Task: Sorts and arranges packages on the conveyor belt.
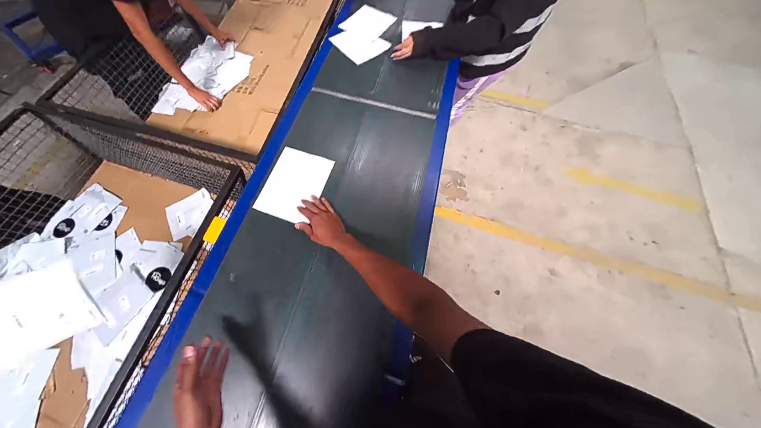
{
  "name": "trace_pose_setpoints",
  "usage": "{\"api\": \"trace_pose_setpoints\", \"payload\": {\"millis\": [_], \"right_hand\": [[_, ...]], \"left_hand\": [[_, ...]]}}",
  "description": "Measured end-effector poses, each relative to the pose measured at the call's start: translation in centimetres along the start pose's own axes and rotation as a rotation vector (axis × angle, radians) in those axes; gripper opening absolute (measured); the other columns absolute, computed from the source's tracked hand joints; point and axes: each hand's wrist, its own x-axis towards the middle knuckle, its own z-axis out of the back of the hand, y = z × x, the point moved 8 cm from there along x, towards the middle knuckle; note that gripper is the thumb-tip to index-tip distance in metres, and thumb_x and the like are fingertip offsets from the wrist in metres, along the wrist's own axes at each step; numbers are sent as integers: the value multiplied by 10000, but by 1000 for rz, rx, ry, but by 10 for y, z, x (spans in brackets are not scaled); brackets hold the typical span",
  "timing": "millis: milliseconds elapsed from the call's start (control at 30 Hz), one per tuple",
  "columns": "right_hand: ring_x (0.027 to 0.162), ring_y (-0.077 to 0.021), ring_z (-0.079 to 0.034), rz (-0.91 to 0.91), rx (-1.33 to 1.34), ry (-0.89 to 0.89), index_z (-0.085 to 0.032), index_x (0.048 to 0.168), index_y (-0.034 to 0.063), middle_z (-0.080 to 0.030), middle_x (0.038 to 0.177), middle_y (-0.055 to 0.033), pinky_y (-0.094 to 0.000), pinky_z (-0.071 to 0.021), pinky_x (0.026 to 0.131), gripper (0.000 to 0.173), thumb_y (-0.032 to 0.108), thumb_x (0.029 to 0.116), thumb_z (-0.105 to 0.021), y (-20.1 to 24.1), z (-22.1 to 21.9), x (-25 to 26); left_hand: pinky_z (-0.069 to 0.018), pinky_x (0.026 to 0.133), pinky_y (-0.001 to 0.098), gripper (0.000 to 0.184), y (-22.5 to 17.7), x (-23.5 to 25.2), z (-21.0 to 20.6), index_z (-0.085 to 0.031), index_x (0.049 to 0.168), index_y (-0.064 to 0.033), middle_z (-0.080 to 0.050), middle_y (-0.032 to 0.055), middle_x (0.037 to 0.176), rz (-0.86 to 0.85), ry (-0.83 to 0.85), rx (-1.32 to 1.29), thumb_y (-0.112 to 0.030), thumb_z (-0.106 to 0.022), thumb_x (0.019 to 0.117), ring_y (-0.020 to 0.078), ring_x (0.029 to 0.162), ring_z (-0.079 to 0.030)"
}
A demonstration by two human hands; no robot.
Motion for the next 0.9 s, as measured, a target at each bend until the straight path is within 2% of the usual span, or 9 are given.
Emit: {"api": "trace_pose_setpoints", "payload": {"millis": [67,200,267,367,467,567,633,767,900], "right_hand": [[1311,-276,-592,160,-81,-43,-719,1191,121,-696,1299,-73,-488,-387,1189,380,375,1079,-460,24,-7,-16],[1064,-210,-692,364,96,-38,-740,1029,141,-738,1065,-37,-430,-555,981,245,302,1049,-557,102,6,-113],[1080,-164,-684,455,394,12,-760,1030,143,-738,1093,-11,-380,-558,983,195,283,1016,-624,141,20,-181],[1269,-190,-615,374,844,177,-718,1238,85,-690,1308,-68,-391,-479,1119,339,316,991,-687,153,45,-243],[1133,-196,-675,189,1048,273,-686,1266,68,-691,1250,-104,-382,-562,1015,344,270,988,-701,110,67,-242],[946,-154,-699,117,927,276,-688,1245,110,-709,1113,-63,-364,-610,875,316,327,1016,-659,45,93,-203],[870,-115,-687,46,771,216,-700,1226,152,-709,1063,-20,-345,-613,811,309,379,1033,-616,-8,111,-165],[891,-96,-684,-120,607,14,-721,1190,167,-715,1053,-3,-343,-609,817,284,365,1036,-589,-111,137,-92],[980,-118,-686,-196,431,-84,-713,1189,163,-715,1092,-9,-381,-592,897,311,380,1049,-540,-179,138,-28]], "left_hand": [[-594,920,483,567,38,-13,-41,-494,1382,-16,-663,141,1256,97,51,46,-480,-494,1055,283,1064,-701],[-607,904,524,568,92,-34,-104,-457,1417,5,-644,213,1304,256,50,-62,-434,-518,1063,357,1071,-709],[-634,829,487,459,89,-32,-111,-484,1382,11,-693,187,1183,179,-63,-44,-198,-651,1009,292,962,-734],[-637,839,426,493,29,-6,-123,-537,1304,32,-739,105,1060,48,-7,233,4,-758,865,182,939,-734],[-635,839,404,507,-76,77,-174,-518,1341,-7,-728,64,1100,-137,106,295,-60,-750,893,161,951,-727],[-598,929,508,668,-149,172,-243,-410,1494,-109,-603,134,1372,-122,193,192,-510,-601,996,294,1133,-677],[-570,969,555,798,-158,198,-287,-297,1572,-144,-446,153,1531,-90,166,156,-601,-574,980,353,1265,-595],[-609,891,506,459,-89,147,-361,-429,1441,-41,-651,141,1293,-163,328,155,-287,-521,1065,300,1082,-698],[-627,840,519,405,34,43,-350,-469,1414,27,-678,216,1238,-6,461,218,-167,-514,1062,368,1013,-718]]}}
